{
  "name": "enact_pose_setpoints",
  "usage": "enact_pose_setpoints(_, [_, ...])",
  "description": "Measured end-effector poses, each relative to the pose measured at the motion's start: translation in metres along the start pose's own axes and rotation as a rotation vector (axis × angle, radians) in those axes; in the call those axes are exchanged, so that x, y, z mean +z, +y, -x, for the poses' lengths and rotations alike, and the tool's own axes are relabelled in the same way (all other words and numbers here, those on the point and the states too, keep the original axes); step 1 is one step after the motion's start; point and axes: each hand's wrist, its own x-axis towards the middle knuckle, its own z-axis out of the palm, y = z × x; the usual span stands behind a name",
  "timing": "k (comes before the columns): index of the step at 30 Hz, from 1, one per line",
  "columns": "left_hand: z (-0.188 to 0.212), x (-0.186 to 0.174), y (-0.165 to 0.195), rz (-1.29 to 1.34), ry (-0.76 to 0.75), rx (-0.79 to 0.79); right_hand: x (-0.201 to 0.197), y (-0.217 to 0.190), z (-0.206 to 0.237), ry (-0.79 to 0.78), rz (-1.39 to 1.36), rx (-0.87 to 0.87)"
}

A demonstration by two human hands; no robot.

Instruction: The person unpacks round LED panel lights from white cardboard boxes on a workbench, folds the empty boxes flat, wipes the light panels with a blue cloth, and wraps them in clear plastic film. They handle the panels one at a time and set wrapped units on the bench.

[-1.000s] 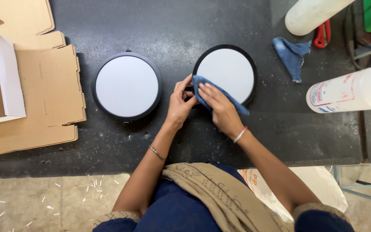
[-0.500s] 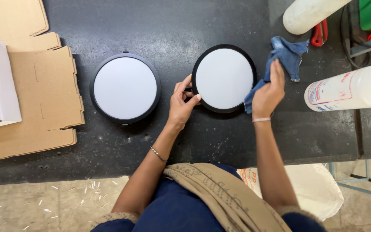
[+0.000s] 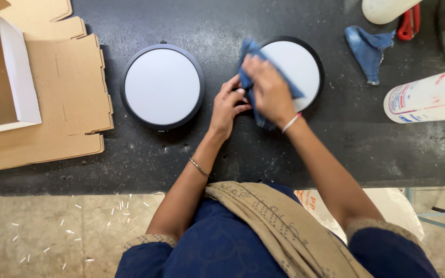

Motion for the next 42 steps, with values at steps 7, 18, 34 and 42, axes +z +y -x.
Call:
enact_pose_setpoints(7, [0.000,0.011,-0.002,-0.201,0.038,0.100,-0.045,-0.021,0.080,-0.048,-0.154,-0.017])
enact_pose_setpoints(18, [-0.006,0.003,-0.010,-0.307,0.041,0.092,0.003,-0.010,0.041,0.117,-0.110,0.082])
enact_pose_setpoints(34, [-0.011,0.000,-0.017,-0.312,0.026,0.148,-0.001,-0.055,0.116,0.549,0.132,0.496])
enact_pose_setpoints(42, [-0.011,-0.011,-0.015,-0.322,-0.051,0.143,-0.002,-0.118,0.108,0.539,-0.245,0.472])
